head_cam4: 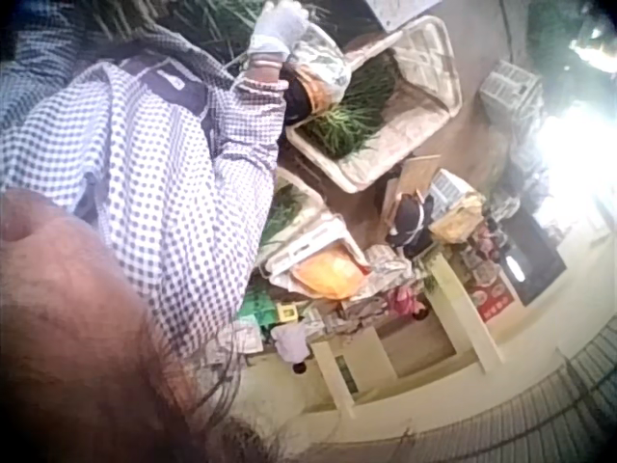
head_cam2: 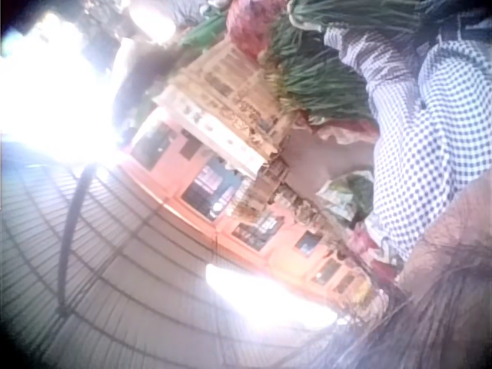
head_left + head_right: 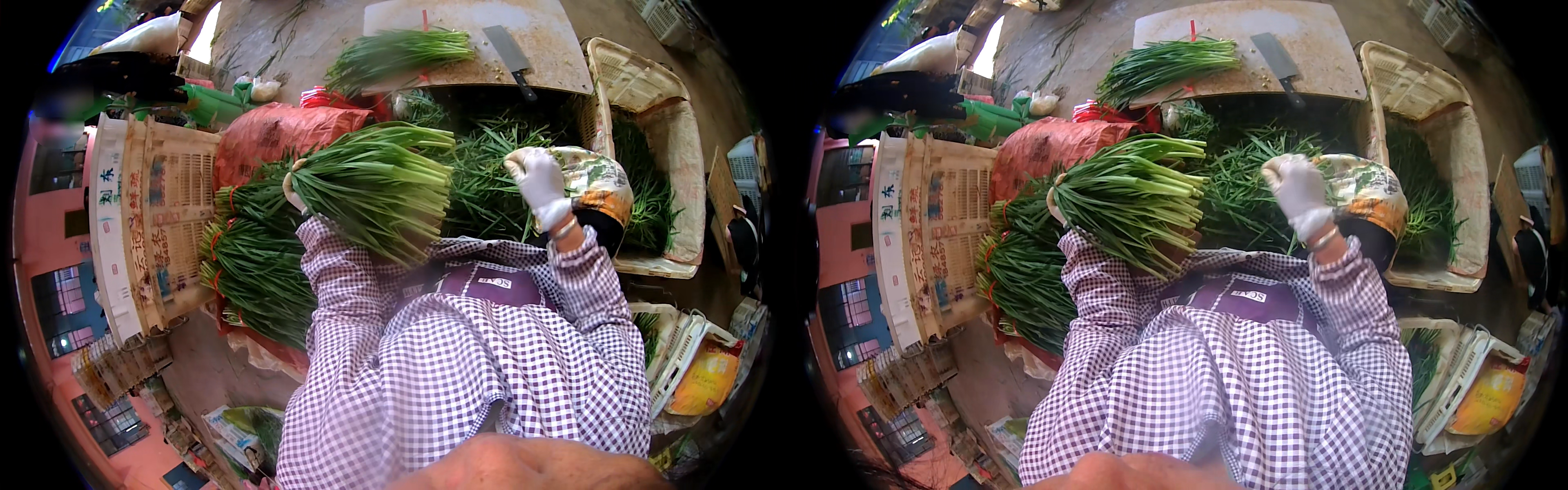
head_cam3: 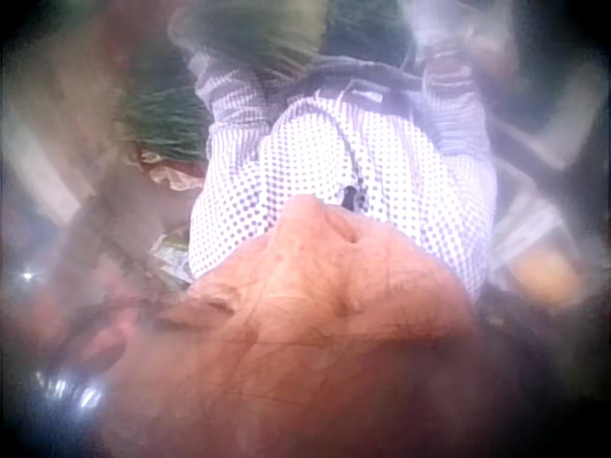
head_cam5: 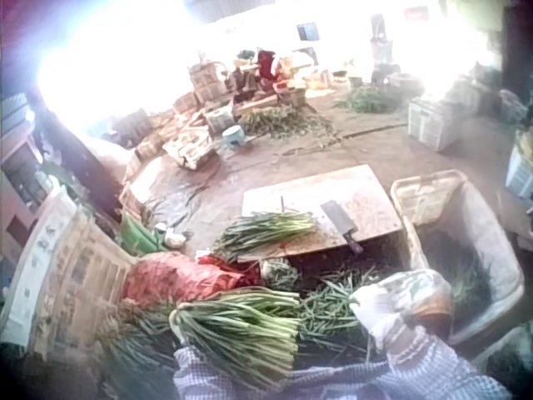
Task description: The person bundles stalks of green vegetables using red ties and trims the root ends with a large knife on a board.
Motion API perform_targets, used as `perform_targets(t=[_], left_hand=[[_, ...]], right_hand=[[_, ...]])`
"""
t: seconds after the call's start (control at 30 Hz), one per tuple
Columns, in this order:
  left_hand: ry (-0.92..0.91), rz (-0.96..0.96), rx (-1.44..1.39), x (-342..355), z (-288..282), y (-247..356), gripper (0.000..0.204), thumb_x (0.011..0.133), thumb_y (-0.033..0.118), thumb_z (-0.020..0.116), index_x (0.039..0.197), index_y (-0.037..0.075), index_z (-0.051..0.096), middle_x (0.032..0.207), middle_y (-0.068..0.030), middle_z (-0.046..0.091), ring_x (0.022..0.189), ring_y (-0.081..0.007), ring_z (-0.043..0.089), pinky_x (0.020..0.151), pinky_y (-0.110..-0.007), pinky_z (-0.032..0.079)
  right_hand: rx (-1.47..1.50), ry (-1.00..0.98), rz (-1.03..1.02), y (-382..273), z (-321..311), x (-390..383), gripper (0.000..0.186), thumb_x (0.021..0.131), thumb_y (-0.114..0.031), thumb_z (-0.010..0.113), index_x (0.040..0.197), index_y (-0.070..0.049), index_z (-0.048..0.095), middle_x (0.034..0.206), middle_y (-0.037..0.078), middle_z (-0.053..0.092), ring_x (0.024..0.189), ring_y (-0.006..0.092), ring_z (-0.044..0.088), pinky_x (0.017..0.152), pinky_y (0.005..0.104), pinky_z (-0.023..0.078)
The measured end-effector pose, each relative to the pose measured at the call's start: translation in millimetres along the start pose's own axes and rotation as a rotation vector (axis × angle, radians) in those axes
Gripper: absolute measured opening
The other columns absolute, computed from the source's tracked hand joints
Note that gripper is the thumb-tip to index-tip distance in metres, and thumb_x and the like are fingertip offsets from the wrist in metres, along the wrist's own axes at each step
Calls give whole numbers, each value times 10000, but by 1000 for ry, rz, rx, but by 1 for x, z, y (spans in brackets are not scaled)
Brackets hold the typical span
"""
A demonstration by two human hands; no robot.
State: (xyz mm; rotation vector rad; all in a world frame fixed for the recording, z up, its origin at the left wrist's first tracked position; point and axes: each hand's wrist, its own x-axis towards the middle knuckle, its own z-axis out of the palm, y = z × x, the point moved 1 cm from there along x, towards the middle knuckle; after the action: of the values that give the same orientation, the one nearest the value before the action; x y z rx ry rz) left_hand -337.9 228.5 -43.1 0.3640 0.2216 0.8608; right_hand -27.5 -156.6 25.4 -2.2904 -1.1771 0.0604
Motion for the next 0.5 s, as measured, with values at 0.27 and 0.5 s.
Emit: perform_targets(t=[0.27, 0.5], left_hand=[[229, 37, 181, 9, 17, 0, 229, 790, 240, 518, 879, 66, 638, 973, -109, 676, 901, -275, 636, 852, -430, 512], [401, 82, 148, 3, 35, 1, 218, 775, 186, 506, 828, 25, 642, 914, -148, 678, 863, -299, 635, 848, -427, 513]], right_hand=[[-31, 204, -822, -142, -9, -12, 186, 807, -244, 622, 956, -135, 644, 1111, 31, 580, 974, 183, 550, 789, 321, 447], [-152, 241, -786, -138, 26, 5, 125, 809, -215, 581, 888, -130, 628, 1080, 15, 589, 1017, 175, 537, 856, 330, 434]])
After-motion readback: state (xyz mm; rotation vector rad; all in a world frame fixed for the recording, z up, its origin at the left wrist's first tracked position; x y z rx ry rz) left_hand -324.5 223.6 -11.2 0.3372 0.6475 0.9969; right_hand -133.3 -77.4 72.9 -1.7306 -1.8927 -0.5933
